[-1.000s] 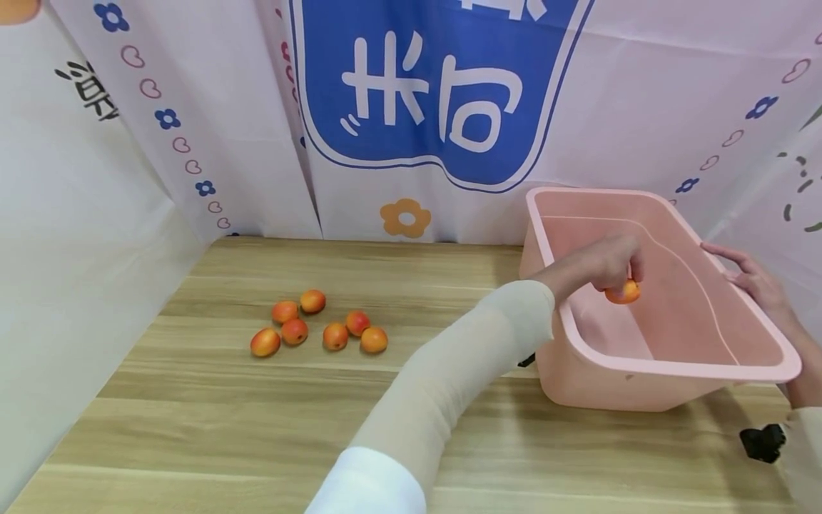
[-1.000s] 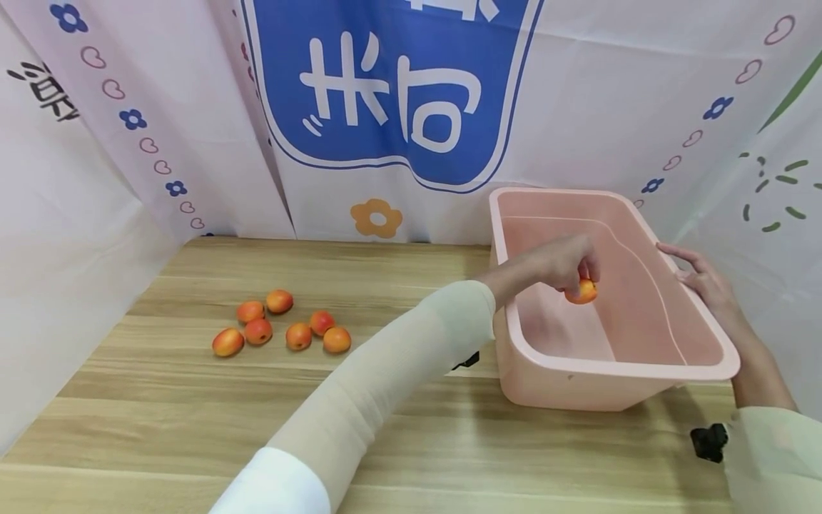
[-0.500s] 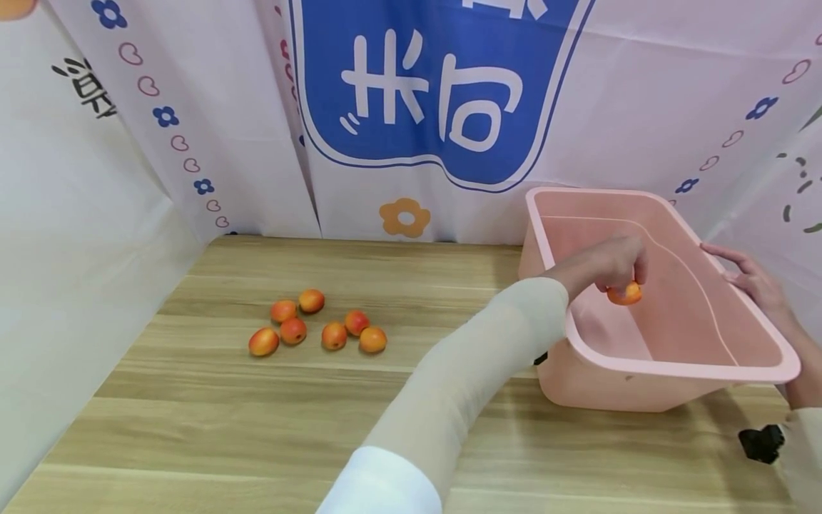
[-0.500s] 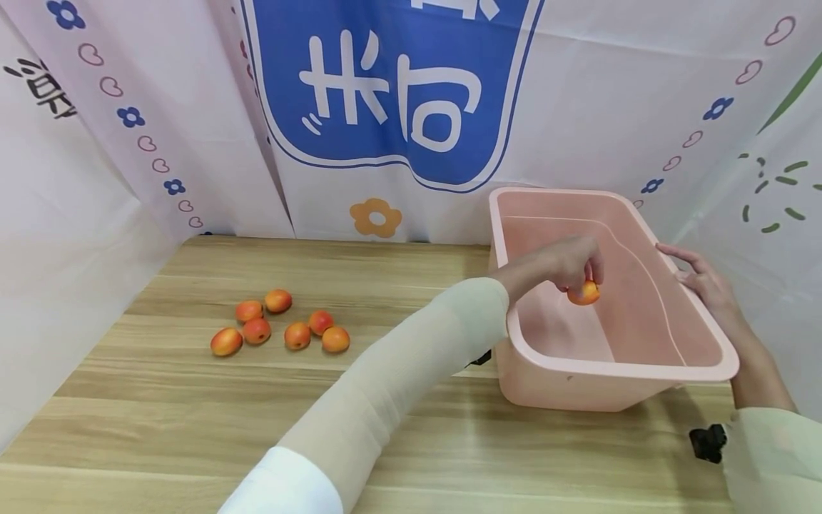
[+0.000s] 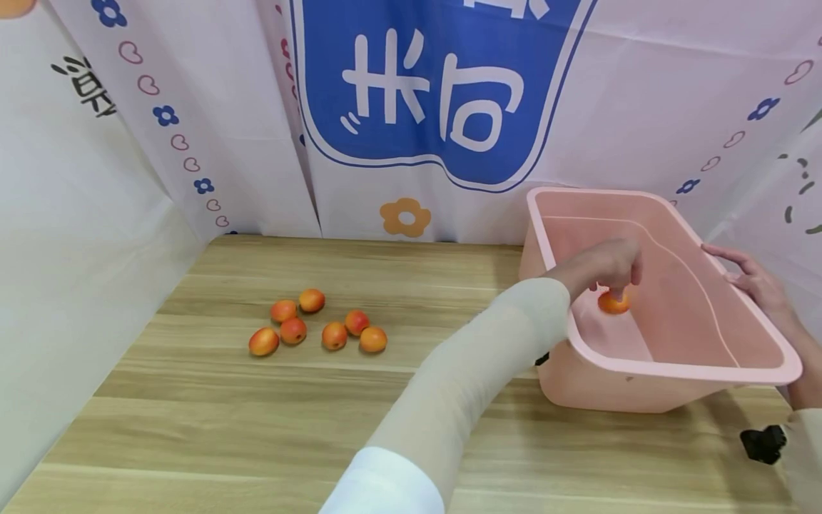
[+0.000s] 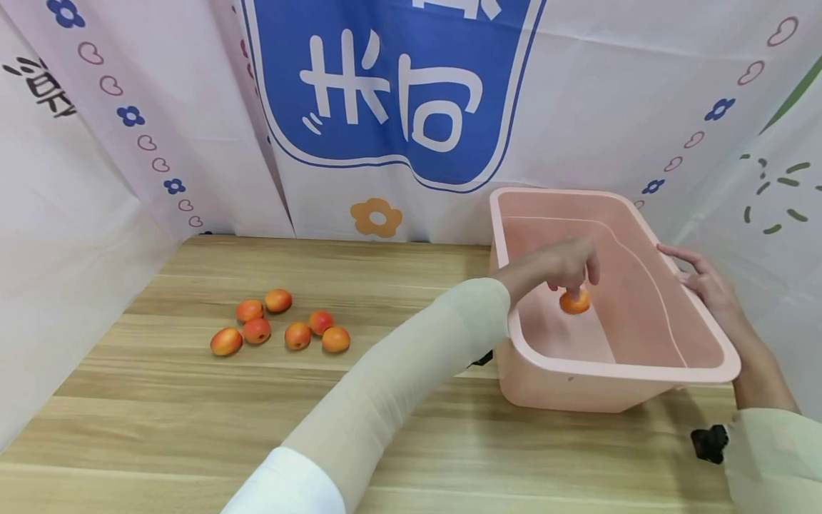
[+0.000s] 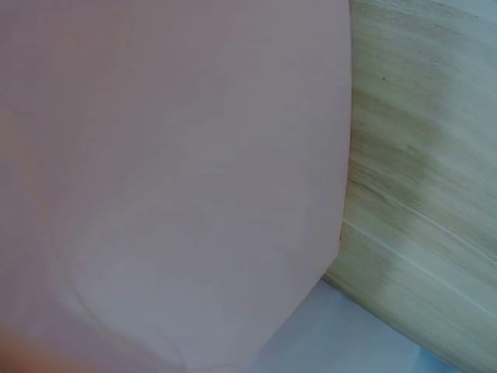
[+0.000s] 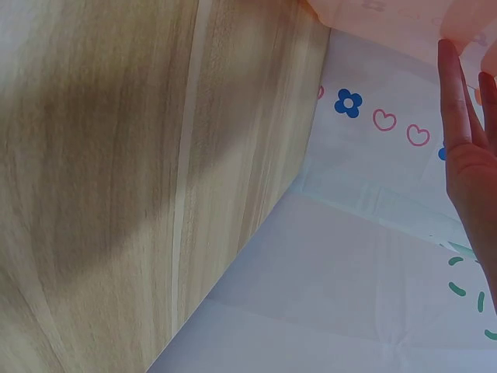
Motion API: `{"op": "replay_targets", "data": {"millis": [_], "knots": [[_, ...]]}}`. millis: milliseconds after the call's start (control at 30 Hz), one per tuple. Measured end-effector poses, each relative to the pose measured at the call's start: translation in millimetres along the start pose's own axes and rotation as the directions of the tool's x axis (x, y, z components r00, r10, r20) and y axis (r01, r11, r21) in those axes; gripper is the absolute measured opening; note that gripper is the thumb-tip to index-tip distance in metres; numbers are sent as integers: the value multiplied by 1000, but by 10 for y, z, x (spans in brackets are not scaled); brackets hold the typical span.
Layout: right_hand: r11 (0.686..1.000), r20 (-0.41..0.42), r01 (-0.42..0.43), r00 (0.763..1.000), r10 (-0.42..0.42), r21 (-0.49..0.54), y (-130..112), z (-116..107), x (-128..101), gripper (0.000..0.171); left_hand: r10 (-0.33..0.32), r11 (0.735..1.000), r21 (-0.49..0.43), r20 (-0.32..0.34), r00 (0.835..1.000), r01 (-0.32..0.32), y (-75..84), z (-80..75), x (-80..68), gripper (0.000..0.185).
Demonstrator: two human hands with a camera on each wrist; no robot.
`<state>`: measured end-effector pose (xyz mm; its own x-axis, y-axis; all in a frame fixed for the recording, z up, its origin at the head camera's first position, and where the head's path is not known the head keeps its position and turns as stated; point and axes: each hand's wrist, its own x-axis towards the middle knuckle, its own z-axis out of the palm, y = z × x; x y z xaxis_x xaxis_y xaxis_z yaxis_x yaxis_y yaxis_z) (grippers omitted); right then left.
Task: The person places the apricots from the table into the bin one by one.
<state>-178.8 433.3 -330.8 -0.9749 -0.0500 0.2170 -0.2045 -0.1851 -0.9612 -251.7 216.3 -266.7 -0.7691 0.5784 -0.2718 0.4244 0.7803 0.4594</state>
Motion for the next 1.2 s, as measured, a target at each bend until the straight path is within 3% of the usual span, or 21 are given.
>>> {"op": "replay_targets", "data": {"millis": [133, 267, 467, 600, 800, 933, 1200], "knots": [[1000, -1, 4, 1000, -4, -18, 10, 10, -14, 64, 51, 997, 52, -17, 999, -51, -21, -32, -7, 37], [1000, 8, 13, 1000, -13, -9, 12, 10, -10, 67, 140, 990, -27, -38, 989, -141, -91, -106, -57, 35], [999, -17, -3, 1000, 2, -33, 4, -6, -9, 59, 277, 946, -163, -51, 960, -281, -244, -294, -178, 34], [999, -12, 19, 1000, -20, -31, 19, -16, 1, 60, 329, 930, -147, -81, 941, -337, -327, -419, -287, 34], [994, 43, 37, 998, -42, 106, 45, -50, -14, 63, 422, 897, -112, -80, 903, -428, -496, -538, -488, 35], [985, 57, 22, 998, -32, 169, 41, -79, -12, 63, 455, 878, -121, -93, 886, -463, -616, -581, -621, 37], [1000, -9, -6, 1000, 6, 30, -15, 7, 12, 66, 453, 860, -162, -197, 869, -484, -812, -665, -866, 35]]}}
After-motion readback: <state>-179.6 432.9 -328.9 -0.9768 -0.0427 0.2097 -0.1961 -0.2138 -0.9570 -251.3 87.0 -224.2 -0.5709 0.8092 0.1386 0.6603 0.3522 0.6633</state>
